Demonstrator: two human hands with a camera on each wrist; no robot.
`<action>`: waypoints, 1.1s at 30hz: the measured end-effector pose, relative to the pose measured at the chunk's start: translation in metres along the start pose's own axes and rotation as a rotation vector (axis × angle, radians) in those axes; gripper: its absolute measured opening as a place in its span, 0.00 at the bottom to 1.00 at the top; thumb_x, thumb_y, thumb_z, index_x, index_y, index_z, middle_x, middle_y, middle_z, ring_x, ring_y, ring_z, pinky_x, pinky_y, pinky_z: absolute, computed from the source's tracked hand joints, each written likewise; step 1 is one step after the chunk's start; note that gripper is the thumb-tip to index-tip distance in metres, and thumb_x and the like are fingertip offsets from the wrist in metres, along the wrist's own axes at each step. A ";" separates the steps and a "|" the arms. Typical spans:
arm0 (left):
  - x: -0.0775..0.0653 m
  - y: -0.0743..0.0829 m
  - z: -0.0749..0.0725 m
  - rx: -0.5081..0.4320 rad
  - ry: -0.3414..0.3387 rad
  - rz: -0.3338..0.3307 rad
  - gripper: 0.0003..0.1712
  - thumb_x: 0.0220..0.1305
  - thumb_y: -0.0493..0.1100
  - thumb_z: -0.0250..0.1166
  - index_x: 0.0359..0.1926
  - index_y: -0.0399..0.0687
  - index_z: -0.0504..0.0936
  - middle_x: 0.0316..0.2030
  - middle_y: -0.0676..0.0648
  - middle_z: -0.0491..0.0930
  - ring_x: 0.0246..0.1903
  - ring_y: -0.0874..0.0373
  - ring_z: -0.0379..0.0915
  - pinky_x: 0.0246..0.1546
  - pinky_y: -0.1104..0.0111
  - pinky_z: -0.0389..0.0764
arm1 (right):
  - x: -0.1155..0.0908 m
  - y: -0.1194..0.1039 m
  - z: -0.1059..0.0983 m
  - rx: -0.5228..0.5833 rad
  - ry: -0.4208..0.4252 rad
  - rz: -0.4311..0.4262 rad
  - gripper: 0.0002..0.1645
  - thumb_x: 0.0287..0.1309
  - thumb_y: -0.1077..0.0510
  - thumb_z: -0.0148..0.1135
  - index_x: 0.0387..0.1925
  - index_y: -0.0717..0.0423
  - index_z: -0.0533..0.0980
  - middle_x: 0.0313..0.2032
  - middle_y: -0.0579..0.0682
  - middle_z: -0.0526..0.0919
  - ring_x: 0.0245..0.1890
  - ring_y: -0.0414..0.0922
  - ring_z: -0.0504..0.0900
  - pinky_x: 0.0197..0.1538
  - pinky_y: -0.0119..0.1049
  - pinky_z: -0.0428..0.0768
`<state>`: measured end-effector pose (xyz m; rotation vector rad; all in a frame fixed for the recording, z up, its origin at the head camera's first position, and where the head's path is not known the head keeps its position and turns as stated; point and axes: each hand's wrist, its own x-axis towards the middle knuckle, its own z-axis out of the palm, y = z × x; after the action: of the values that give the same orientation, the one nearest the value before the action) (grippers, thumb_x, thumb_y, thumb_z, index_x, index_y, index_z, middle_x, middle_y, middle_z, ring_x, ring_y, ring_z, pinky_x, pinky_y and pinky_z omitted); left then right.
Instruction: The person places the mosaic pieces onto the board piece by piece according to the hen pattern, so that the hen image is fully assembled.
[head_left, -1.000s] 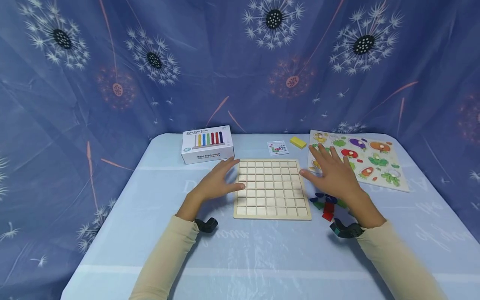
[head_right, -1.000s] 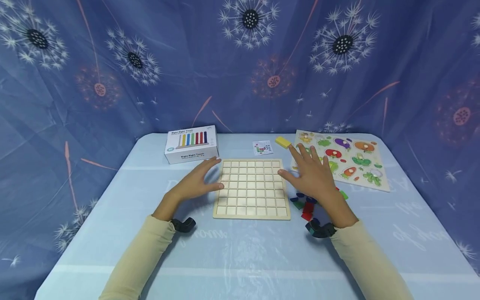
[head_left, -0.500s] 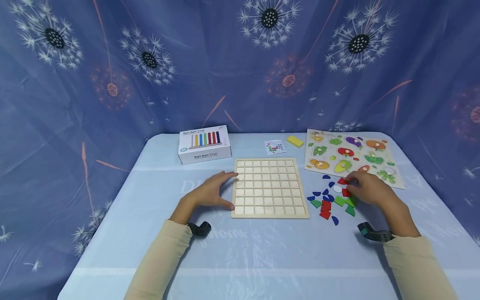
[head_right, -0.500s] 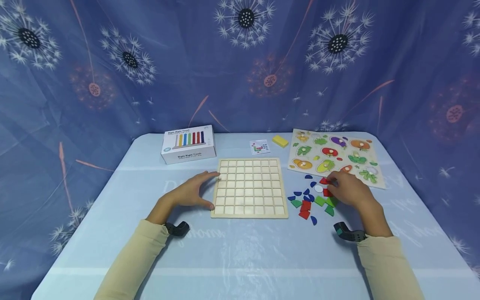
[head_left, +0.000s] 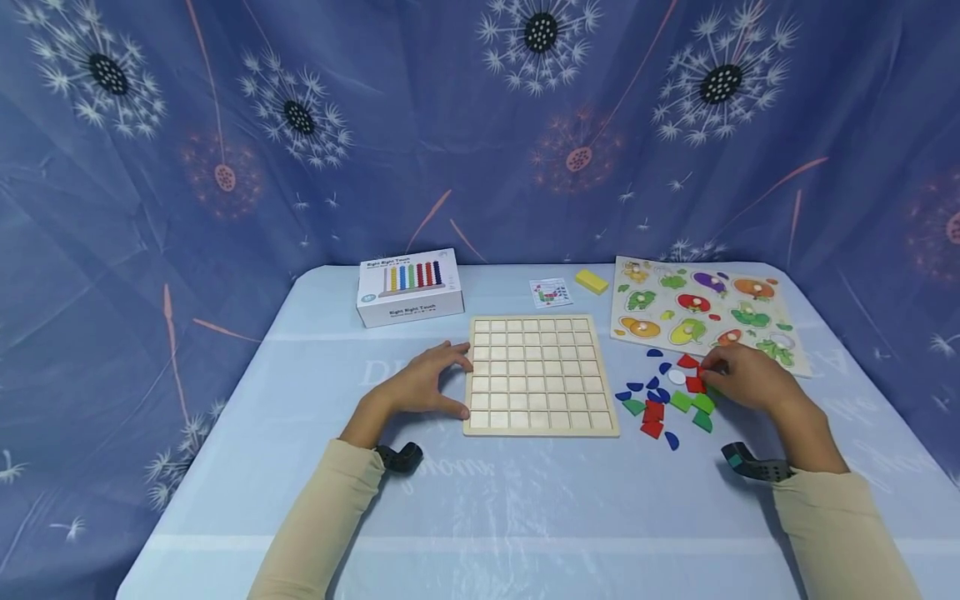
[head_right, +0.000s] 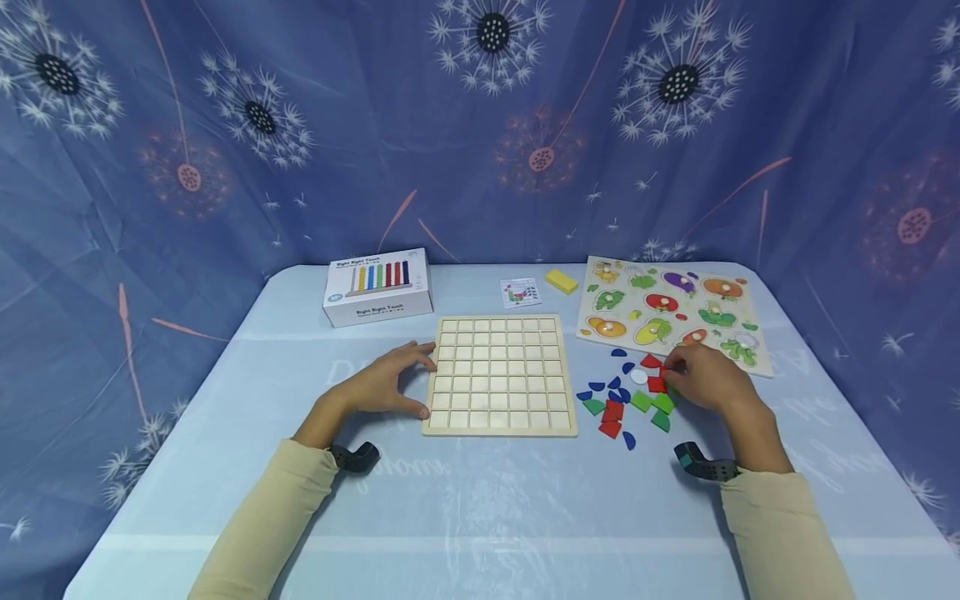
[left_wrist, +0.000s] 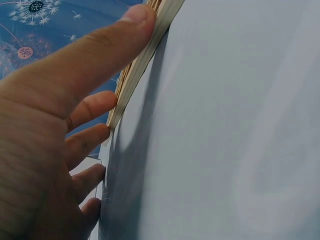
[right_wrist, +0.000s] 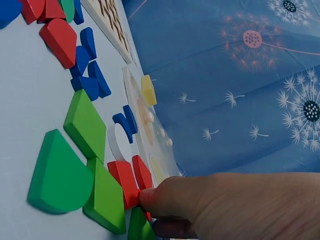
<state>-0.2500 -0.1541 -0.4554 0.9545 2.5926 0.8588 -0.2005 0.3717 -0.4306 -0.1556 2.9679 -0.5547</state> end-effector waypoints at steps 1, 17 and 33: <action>0.000 0.000 0.000 0.003 0.000 0.000 0.41 0.44 0.62 0.82 0.57 0.54 0.78 0.76 0.47 0.57 0.77 0.42 0.42 0.73 0.45 0.48 | 0.000 0.000 0.000 -0.002 0.002 0.004 0.12 0.62 0.58 0.68 0.41 0.65 0.81 0.35 0.55 0.84 0.38 0.55 0.78 0.47 0.62 0.77; 0.000 0.001 0.001 0.021 0.001 -0.018 0.41 0.45 0.63 0.82 0.57 0.55 0.77 0.77 0.48 0.56 0.77 0.43 0.40 0.73 0.45 0.46 | 0.000 -0.003 0.005 -0.003 0.036 0.083 0.14 0.63 0.54 0.68 0.36 0.63 0.80 0.28 0.51 0.80 0.30 0.50 0.75 0.33 0.48 0.77; 0.000 0.003 0.003 0.031 0.014 -0.026 0.40 0.44 0.62 0.82 0.57 0.56 0.77 0.77 0.48 0.57 0.77 0.43 0.40 0.73 0.45 0.45 | -0.003 -0.006 0.003 0.050 0.000 0.146 0.15 0.64 0.52 0.68 0.38 0.62 0.79 0.30 0.52 0.80 0.32 0.51 0.75 0.35 0.47 0.76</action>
<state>-0.2472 -0.1512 -0.4565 0.9237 2.6312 0.8243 -0.1967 0.3651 -0.4307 0.0653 2.9311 -0.6081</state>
